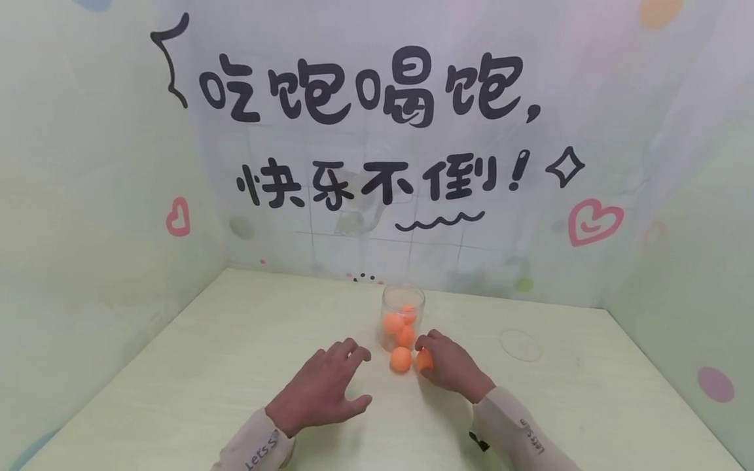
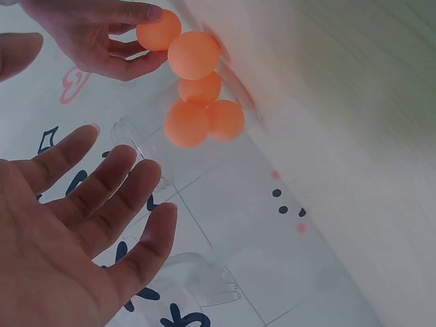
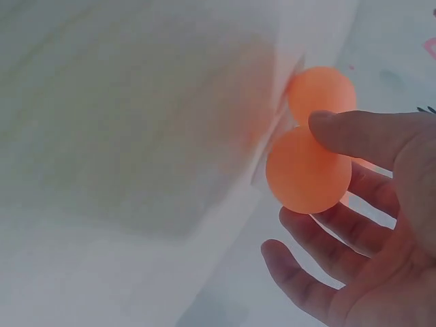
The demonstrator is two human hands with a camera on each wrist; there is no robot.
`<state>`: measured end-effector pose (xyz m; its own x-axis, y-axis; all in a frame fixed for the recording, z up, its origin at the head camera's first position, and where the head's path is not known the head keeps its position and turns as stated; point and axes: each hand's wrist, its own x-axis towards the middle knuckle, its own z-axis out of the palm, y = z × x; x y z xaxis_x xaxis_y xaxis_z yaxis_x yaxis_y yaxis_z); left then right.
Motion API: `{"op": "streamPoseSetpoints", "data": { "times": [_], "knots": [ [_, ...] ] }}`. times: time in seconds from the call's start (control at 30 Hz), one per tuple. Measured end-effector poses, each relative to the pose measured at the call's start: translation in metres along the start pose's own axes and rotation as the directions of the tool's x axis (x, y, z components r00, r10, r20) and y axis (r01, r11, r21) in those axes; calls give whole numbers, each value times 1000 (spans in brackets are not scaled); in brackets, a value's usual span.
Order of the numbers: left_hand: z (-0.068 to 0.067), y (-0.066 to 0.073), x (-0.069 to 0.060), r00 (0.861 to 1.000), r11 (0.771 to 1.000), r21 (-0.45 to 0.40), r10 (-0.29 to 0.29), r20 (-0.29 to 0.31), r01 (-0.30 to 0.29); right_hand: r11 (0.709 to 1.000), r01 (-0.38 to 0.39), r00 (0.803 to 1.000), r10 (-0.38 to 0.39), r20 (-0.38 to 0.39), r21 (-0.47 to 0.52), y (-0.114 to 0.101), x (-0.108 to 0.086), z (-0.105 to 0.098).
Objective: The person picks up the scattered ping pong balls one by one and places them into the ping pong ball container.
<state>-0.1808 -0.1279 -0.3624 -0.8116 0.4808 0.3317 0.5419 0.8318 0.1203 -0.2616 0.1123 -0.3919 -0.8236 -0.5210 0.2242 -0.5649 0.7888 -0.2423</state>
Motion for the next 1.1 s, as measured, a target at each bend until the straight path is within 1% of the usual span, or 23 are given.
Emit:
{"op": "streamPoseSetpoints", "data": {
  "times": [0.13, 0.3, 0.53, 0.63, 0.87, 1.1],
  "knots": [
    [0, -1, -1, 1000, 1000, 4, 0, -14, 0, 1000, 9, 1000, -9, -9, 7, 0, 2, -10],
    [-1, -1, -1, 1000, 1000, 6, -2, -20, 3, 1000, 28, 999, -29, -29, -11, -2, 2, -22],
    [-2, 0, -2, 1000, 1000, -10, -8, -1, 8, 1000, -4, 1000, 5, -28, 7, -8, 1, -42],
    [-1, 0, -2, 1000, 1000, -9, -12, 8, 12, 1000, -1, 999, 1, -33, 5, -8, 1, -49],
    [0, 0, -2, 1000, 1000, -13, -9, 8, 9, 1000, -10, 999, 10, -30, 4, -5, 5, -64],
    [-1, 0, -4, 1000, 1000, -7, -9, 1, 9, 1000, 3, 1000, -4, -29, -13, -4, 10, -73]
  ]
}}
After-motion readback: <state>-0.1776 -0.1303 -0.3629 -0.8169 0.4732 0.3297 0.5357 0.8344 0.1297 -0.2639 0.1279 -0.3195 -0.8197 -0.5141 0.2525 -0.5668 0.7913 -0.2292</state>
